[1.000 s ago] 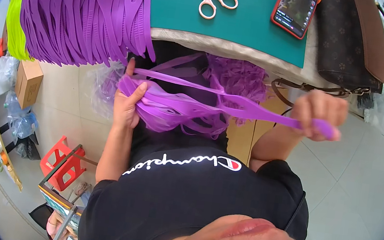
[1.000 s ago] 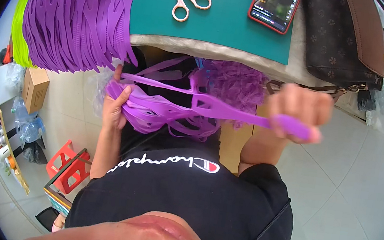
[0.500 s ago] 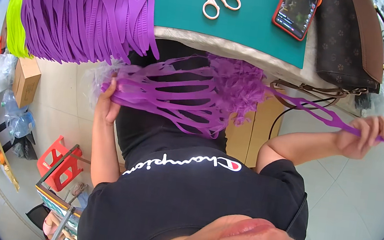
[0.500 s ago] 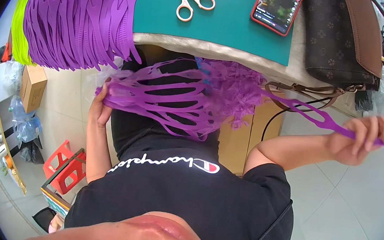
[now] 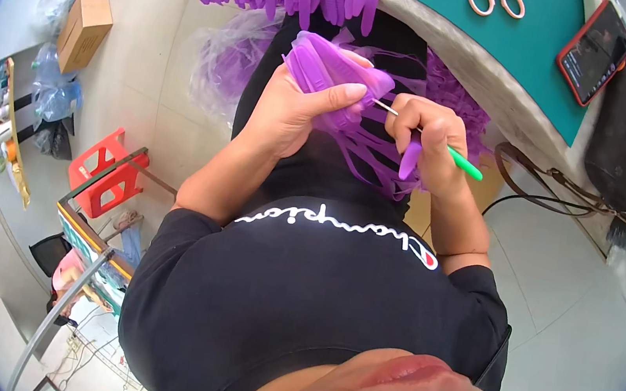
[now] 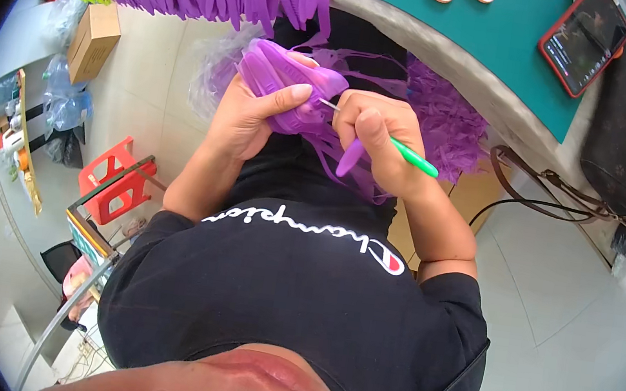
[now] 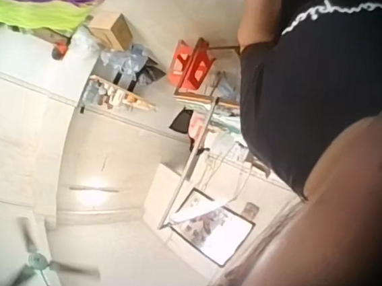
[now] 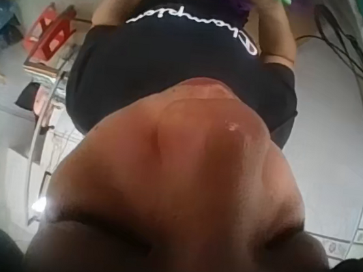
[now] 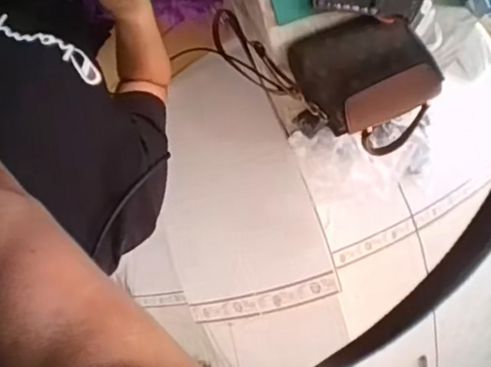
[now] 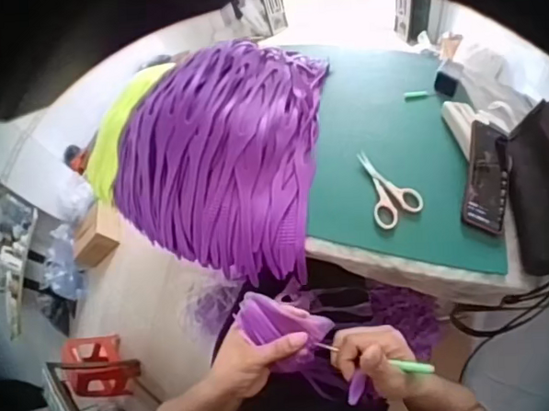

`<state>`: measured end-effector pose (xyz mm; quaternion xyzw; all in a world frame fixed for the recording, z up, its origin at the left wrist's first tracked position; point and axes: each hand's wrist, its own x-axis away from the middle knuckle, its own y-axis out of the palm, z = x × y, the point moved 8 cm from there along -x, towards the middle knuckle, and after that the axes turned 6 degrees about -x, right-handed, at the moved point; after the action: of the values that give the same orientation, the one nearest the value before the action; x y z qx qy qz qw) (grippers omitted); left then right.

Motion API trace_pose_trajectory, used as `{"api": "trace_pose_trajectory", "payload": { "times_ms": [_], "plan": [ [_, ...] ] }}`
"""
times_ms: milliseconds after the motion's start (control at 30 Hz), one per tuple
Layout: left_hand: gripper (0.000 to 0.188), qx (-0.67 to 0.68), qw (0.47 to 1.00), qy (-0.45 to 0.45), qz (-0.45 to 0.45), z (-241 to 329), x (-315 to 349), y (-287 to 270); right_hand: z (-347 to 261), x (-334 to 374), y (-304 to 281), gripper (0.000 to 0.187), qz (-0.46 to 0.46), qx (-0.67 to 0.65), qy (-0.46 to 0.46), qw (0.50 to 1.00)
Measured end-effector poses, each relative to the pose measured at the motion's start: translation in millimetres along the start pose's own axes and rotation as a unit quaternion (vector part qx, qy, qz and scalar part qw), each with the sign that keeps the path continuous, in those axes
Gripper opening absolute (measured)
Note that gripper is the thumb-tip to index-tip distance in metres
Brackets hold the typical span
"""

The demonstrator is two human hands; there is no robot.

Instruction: The person weaves strips of cut material using a hook tool and trims a piece with scissors.

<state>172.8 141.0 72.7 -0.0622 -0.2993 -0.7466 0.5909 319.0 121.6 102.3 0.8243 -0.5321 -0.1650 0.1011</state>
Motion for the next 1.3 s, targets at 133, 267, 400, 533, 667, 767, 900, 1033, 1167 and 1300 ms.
{"api": "trace_pose_trajectory", "payload": {
  "times_ms": [133, 267, 400, 533, 667, 767, 900, 1033, 1167, 1300],
  "plan": [
    [0.033, -0.011, 1.000, 0.006, 0.002, -0.8, 3.2, -2.3, 13.0, -1.3, -2.9, 0.061, 0.039, -0.030, 0.012, 0.999],
    [0.032, -0.007, 1.000, 0.016, 0.011, -1.2, 3.0, -4.4, 23.7, -0.6, -3.8, 0.064, 0.041, -0.027, 0.052, 0.997],
    [0.027, 0.002, 1.000, 0.024, 0.012, 2.7, 1.9, -3.8, 21.6, -0.8, -3.5, 0.066, 0.050, -0.022, 0.060, 0.997],
    [0.026, 0.006, 1.000, 0.026, 0.007, 2.5, 2.9, -5.2, 22.0, -1.0, -0.8, 0.066, 0.039, -0.023, 0.066, 0.997],
    [0.026, 0.003, 1.000, 0.024, 0.000, 3.1, 2.2, -3.8, 24.0, -0.2, -2.7, 0.064, 0.051, -0.034, 0.057, 0.996],
    [0.025, -0.008, 1.000, 0.026, 0.006, 2.2, 1.9, -4.4, 25.5, 0.1, -3.9, 0.061, 0.057, -0.050, 0.052, 0.996],
    [0.026, -0.003, 0.999, 0.034, 0.004, 3.2, 1.6, -3.8, 28.2, 0.8, -6.1, 0.057, 0.078, -0.080, 0.068, 0.991],
    [0.025, -0.011, 0.999, 0.035, 0.004, 3.3, 1.2, -2.5, 26.8, 1.6, -5.3, 0.055, 0.083, -0.090, 0.064, 0.990],
    [0.034, -0.057, 0.998, 0.037, 0.014, 2.5, 4.1, -6.9, 19.6, -1.8, -10.9, 0.048, 0.121, 0.093, 0.040, 0.987],
    [0.054, -0.074, 0.986, -0.052, -0.141, -3.2, 16.0, 7.3, -2.4, 1.8, -71.2, 0.035, 0.298, 0.171, -0.053, 0.937]
  ]
}}
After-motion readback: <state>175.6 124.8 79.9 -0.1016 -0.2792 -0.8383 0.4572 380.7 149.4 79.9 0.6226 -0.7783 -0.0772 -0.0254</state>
